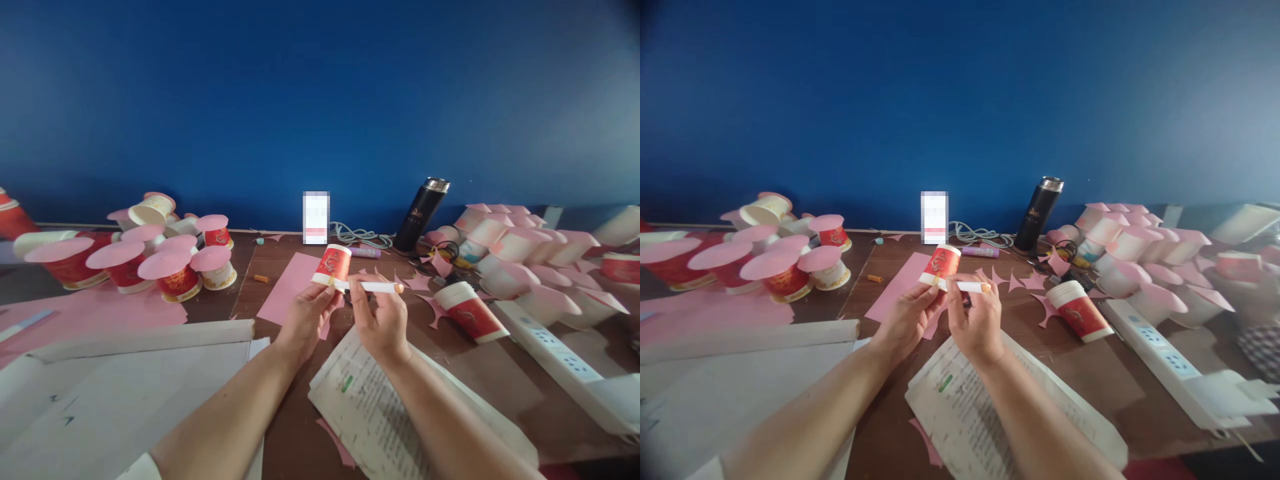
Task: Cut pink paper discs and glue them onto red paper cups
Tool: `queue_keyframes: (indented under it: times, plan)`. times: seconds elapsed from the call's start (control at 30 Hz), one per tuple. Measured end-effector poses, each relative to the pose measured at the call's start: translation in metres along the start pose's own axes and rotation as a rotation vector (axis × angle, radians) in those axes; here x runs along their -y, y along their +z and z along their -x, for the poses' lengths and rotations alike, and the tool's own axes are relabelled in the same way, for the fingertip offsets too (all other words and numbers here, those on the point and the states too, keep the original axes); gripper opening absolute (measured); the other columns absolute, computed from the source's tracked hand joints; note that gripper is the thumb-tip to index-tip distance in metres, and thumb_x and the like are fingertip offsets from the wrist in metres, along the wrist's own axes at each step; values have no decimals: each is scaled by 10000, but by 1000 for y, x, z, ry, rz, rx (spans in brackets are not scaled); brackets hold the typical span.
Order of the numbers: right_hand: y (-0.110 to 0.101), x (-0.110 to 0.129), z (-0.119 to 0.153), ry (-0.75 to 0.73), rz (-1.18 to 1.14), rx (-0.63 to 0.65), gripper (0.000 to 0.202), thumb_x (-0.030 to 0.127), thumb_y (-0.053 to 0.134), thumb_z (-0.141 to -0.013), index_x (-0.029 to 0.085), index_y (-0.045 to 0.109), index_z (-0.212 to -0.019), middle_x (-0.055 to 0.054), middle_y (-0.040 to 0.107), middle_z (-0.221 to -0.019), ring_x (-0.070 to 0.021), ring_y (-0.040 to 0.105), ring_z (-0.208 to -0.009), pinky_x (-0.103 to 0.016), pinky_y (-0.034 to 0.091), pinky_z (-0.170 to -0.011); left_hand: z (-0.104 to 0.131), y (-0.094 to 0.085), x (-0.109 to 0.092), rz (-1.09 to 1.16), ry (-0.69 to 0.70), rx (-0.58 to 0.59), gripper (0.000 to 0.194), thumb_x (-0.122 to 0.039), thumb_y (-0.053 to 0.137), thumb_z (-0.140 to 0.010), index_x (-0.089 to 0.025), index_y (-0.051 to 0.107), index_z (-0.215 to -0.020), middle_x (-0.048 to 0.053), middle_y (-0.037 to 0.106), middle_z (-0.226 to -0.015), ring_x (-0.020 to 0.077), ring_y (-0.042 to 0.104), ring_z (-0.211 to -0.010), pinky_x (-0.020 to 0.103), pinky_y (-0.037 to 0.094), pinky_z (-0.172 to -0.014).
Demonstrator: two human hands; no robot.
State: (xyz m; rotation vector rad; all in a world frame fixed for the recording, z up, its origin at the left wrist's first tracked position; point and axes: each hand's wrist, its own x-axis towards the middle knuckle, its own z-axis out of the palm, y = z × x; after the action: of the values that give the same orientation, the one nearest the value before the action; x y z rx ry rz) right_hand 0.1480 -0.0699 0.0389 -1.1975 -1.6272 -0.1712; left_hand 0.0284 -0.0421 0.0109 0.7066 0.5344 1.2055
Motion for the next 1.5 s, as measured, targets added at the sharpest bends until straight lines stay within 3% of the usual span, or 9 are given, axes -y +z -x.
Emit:
queue_keyframes:
  times: [0.37,1.5]
  plan:
    - [1,-1,0,27,26,-6,177,268,477,-908,201,641,-899,-48,696,-846,-196,638,-820,-356,459,-821,2,3,-3,27,-3,-10,178,-232,746,-700,-125,722,-840,60,678,-876,143,606,-898,297,391,-946]
    - [1,0,-1,44,28,-25,171,279,491,-911,211,647,-923,-55,702,-898,-201,643,-844,-372,461,-842,3,4,-4,31,-1,-16,148,-240,758,-686,-148,726,-797,50,678,-881,152,604,-925,323,377,-981]
